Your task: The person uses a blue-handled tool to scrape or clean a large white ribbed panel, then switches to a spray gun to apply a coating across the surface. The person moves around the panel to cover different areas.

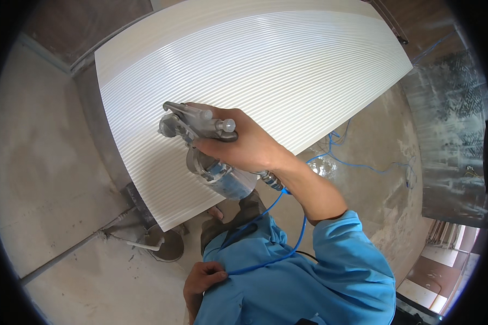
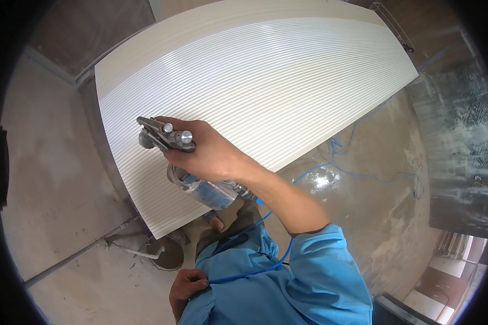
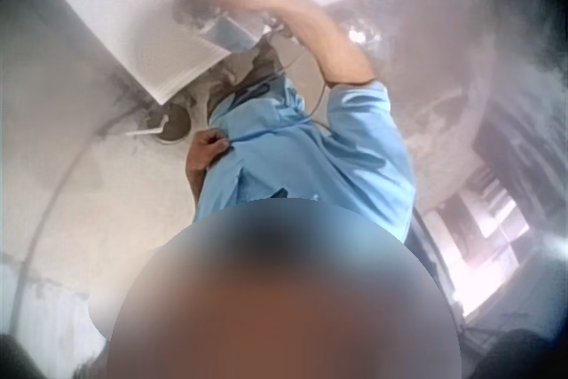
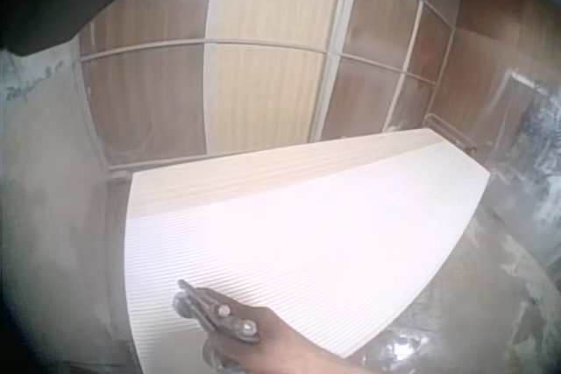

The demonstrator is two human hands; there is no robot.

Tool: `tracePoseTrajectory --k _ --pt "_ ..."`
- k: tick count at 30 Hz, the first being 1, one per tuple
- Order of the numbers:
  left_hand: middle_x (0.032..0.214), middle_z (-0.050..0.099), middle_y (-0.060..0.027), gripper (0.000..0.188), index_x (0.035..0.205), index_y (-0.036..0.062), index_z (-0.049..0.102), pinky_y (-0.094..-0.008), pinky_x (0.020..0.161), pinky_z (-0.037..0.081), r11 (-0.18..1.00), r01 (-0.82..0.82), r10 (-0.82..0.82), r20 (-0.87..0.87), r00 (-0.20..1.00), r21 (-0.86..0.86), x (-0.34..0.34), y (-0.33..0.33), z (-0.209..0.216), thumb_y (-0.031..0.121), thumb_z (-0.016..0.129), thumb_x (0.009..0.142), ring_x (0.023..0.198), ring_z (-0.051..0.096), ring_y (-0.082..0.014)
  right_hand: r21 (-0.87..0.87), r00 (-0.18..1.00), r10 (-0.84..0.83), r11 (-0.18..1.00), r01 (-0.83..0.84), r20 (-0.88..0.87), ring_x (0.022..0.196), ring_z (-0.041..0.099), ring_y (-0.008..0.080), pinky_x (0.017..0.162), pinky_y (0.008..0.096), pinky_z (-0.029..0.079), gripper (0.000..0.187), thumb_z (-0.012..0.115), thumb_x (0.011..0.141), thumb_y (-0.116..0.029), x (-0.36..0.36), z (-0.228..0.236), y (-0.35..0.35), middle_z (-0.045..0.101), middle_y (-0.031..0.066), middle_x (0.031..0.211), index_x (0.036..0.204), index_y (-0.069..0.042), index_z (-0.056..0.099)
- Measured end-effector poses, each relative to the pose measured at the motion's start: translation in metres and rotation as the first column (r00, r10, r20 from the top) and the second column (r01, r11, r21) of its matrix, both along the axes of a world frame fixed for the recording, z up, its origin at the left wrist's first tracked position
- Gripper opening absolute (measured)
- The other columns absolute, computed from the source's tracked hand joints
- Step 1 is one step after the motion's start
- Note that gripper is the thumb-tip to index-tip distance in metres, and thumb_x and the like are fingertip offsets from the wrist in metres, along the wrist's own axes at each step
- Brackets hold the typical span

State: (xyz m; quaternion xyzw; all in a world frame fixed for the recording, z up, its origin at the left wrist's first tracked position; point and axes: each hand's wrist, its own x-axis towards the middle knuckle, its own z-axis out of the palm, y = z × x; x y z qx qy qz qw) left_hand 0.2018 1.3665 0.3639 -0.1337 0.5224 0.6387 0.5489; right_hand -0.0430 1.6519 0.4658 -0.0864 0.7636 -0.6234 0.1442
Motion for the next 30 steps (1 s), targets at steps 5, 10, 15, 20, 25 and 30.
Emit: tracePoseTrajectory --k 5,10,15,20,25,30 --pt "0.073 0.064 0.0033 0.022 0.085 0.0014 0.073 -0.0212 0.061 0.041 0.996 0.080 -0.078 -0.070 0.995 0.028 -0.004 -0.008 -0.010 0.021 0.082 0.088 0.068 0.054 -0.0042 0.070 0.987 -0.154 0.985 0.157 -0.039 0.069 0.063 0.0117 0.065 0.0298 0.053 0.055 0.068 0.091 -0.008 0.010 -0.006 0.037 0.070 0.0054 0.086 0.144 -0.003 0.056" --pt "0.075 0.066 0.0026 0.024 0.085 0.0010 0.073 -0.0222 0.063 0.044 0.984 0.170 -0.167 -0.062 0.984 0.056 -0.027 0.029 -0.016 0.023 0.082 0.088 0.070 0.057 -0.0050 0.288 0.877 -0.456 0.829 0.480 -0.151 0.061 0.058 0.0110 0.057 0.0279 0.048 0.035 0.069 0.089 -0.012 -0.008 -0.030 0.158 0.064 0.0023 0.073 0.121 0.001 0.065" --pt "0.075 0.067 0.0014 0.020 0.087 0.0012 0.074 -0.0241 0.065 0.046 0.948 0.317 -0.309 -0.170 0.936 0.018 -0.054 0.092 -0.013 0.020 0.079 0.090 0.071 0.059 -0.0054 0.392 0.702 -0.640 0.585 0.709 -0.314 0.054 0.054 0.0114 0.051 0.0301 0.043 0.017 0.068 0.089 -0.010 -0.049 -0.043 0.319 0.059 0.0020 0.063 0.101 0.002 0.065" --pt "0.071 0.066 0.0003 0.023 0.087 0.0027 0.074 -0.0246 0.064 0.046 0.933 0.351 -0.357 -0.087 0.930 -0.078 -0.072 0.135 -0.007 0.025 0.079 0.089 0.070 0.057 -0.0055 0.488 0.604 -0.663 0.387 0.782 -0.443 0.074 0.065 0.0189 0.073 0.0368 0.053 0.050 0.065 0.086 -0.012 -0.078 -0.055 0.450 0.069 0.0113 0.083 0.134 0.000 0.063" --pt "0.074 0.068 -0.0013 0.025 0.089 0.0031 0.075 -0.0250 0.065 0.047 0.909 0.396 -0.407 -0.070 0.911 -0.130 -0.077 0.155 0.001 0.027 0.080 0.088 0.071 0.059 -0.0060 0.563 0.634 -0.562 0.325 0.760 -0.531 0.076 0.066 0.0206 0.074 0.0369 0.053 0.048 0.066 0.084 -0.013 -0.074 -0.039 0.470 0.068 0.0131 0.082 0.131 0.001 0.063" --pt "0.074 0.069 -0.0016 0.026 0.090 0.0037 0.075 -0.0260 0.067 0.048 0.927 0.367 -0.374 -0.133 0.918 -0.073 -0.066 0.142 0.002 0.029 0.079 0.089 0.072 0.059 -0.0068 0.417 0.793 -0.561 0.678 0.605 -0.238 0.056 0.055 0.0130 0.058 0.0308 0.044 0.007 0.064 0.090 -0.008 -0.040 -0.028 0.384 0.058 0.0022 0.063 0.086 -0.003 0.062"
